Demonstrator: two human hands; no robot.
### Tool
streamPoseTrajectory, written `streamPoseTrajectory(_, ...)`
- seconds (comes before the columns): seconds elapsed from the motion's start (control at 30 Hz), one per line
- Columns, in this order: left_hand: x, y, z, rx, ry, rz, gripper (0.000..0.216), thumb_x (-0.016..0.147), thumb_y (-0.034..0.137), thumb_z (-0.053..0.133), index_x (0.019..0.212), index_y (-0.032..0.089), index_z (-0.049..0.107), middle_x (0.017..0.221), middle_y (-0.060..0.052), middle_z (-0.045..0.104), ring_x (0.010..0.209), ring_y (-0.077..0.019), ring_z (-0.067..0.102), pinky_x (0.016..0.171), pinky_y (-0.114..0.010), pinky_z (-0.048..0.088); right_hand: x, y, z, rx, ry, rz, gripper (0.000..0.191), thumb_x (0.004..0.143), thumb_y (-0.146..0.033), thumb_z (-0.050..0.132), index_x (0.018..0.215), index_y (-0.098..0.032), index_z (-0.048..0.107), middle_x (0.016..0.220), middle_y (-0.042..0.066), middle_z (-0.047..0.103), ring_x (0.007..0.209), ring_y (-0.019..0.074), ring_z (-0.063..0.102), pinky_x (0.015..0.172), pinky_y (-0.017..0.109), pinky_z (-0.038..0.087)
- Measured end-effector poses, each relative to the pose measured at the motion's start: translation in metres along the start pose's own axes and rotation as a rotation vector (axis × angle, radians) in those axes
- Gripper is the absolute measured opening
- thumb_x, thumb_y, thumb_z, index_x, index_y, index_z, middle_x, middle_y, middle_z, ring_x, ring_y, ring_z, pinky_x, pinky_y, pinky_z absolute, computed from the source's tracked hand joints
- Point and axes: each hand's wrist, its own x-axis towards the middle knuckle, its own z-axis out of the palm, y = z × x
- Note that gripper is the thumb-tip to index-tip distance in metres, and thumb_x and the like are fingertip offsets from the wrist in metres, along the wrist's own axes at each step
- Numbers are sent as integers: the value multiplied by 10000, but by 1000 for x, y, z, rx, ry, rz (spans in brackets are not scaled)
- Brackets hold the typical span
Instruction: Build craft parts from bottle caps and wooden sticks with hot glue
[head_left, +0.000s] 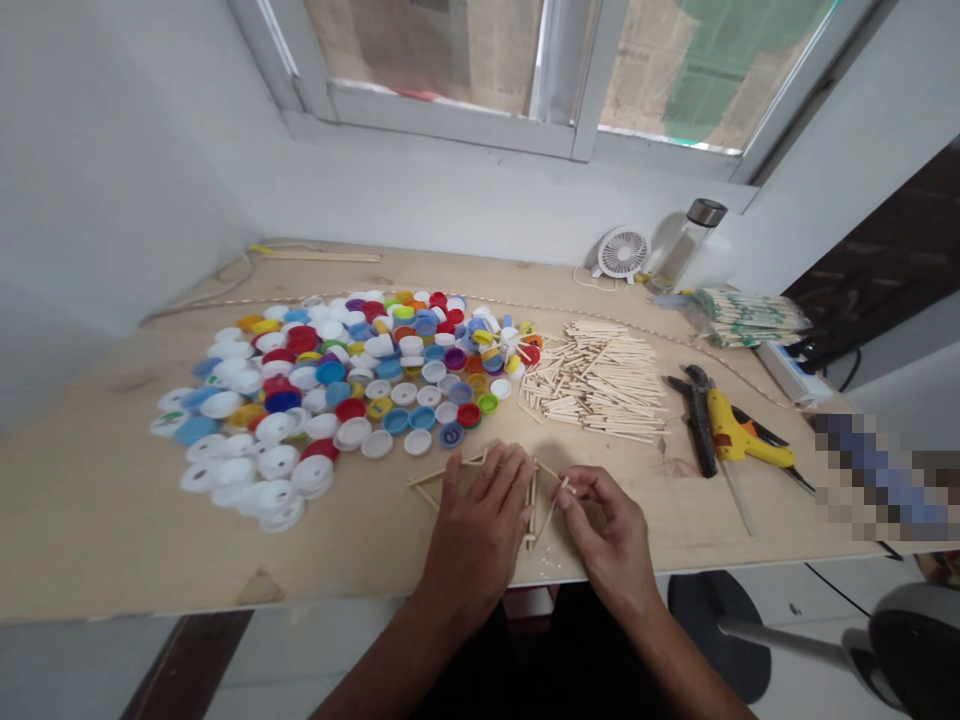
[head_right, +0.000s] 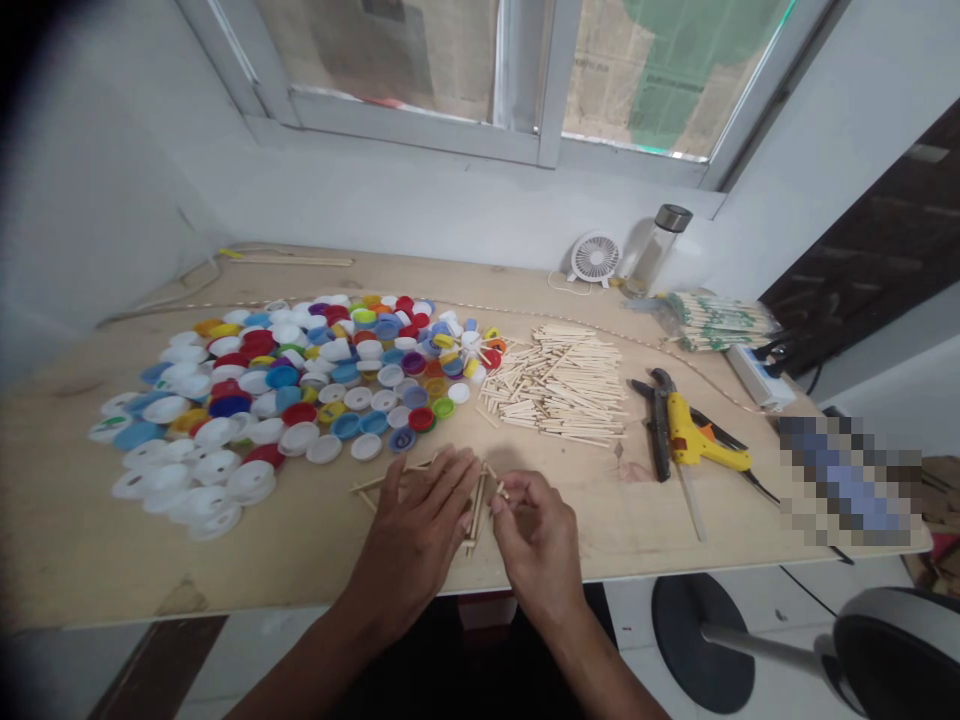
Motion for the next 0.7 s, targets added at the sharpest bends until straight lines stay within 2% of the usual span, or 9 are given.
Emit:
streamPoseTrajectory(0.37,-2,0,5,1,38,-8,392,924,242,442,1305,204,524,1371,-43,560,1306,-258,439,1130,-555,113,1,2,1,-28,-10,-29,89,825,-229,587,898,-209,633,799,15,694,745,155,655,693,246,528)
streamPoseTrajectory(0.7,-1,1,2,21,25,0,386,936,222,403,1298,192,533,1363,-62,566,1297,-273,450,1111,-577,148,1,4,1,-13,-14,-6,93,832,-246,587,906,-203,624,819,24,689,764,158,652,707,251,521)
